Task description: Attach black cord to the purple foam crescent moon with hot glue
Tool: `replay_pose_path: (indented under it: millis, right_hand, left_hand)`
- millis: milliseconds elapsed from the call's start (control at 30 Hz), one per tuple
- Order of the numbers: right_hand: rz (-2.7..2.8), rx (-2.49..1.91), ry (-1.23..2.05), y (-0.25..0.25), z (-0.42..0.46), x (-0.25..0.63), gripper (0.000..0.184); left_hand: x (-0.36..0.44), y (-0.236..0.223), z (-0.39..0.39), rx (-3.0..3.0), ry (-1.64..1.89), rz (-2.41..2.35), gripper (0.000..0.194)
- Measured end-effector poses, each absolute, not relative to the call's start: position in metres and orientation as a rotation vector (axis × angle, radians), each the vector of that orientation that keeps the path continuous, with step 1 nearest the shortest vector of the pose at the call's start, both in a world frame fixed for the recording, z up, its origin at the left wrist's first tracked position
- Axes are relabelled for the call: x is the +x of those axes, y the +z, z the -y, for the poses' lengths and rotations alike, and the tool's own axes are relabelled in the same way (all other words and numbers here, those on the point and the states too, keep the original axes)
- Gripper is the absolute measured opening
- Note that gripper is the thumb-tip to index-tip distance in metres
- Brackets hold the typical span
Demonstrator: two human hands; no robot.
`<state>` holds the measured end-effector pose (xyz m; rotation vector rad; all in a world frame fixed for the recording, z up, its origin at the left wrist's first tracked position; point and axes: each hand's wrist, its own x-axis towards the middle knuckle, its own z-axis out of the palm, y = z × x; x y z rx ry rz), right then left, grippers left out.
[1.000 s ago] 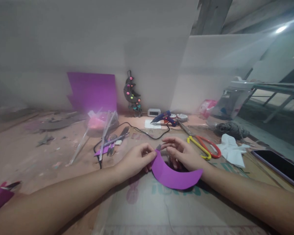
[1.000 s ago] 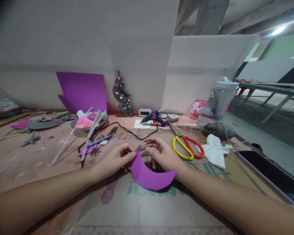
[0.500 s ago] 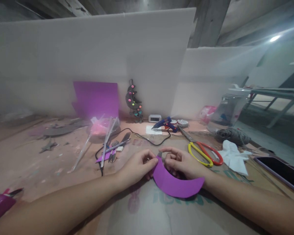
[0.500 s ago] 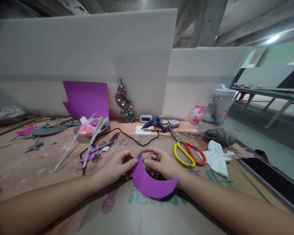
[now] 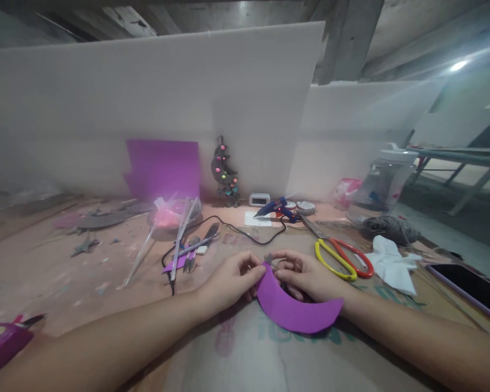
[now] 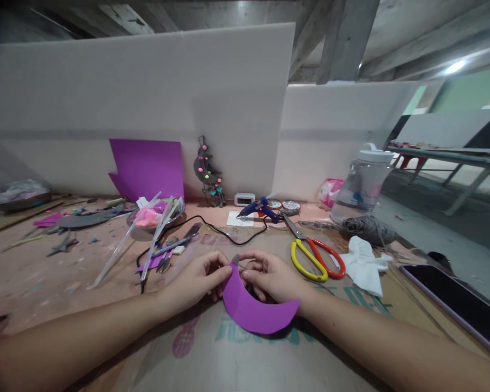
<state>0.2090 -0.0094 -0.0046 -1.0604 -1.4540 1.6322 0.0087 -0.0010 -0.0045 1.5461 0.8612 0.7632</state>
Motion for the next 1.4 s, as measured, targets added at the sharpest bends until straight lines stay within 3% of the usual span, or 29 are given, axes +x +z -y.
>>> replay_pose_path:
  millis: [267, 800, 1400]
  right_hand:
    - [1.440, -1.076, 1.585, -0.003, 0.011, 0.211, 0.045]
    - [1.503, -1.152, 1.458, 0.004, 0.016, 0.207, 0.052]
    - [1.456, -1.139, 1.453, 0.006, 0.015, 0.206, 0.044]
  left_hand:
    - [0.007, -0.005, 0.002, 1.537, 0.771, -0.867, 0.030]
    - [0.008, 0.000, 0.005, 1.531, 0.765, -0.865, 0.027]
    - [0.007, -0.002, 0.004, 1.545, 0.749, -0.856, 0.025]
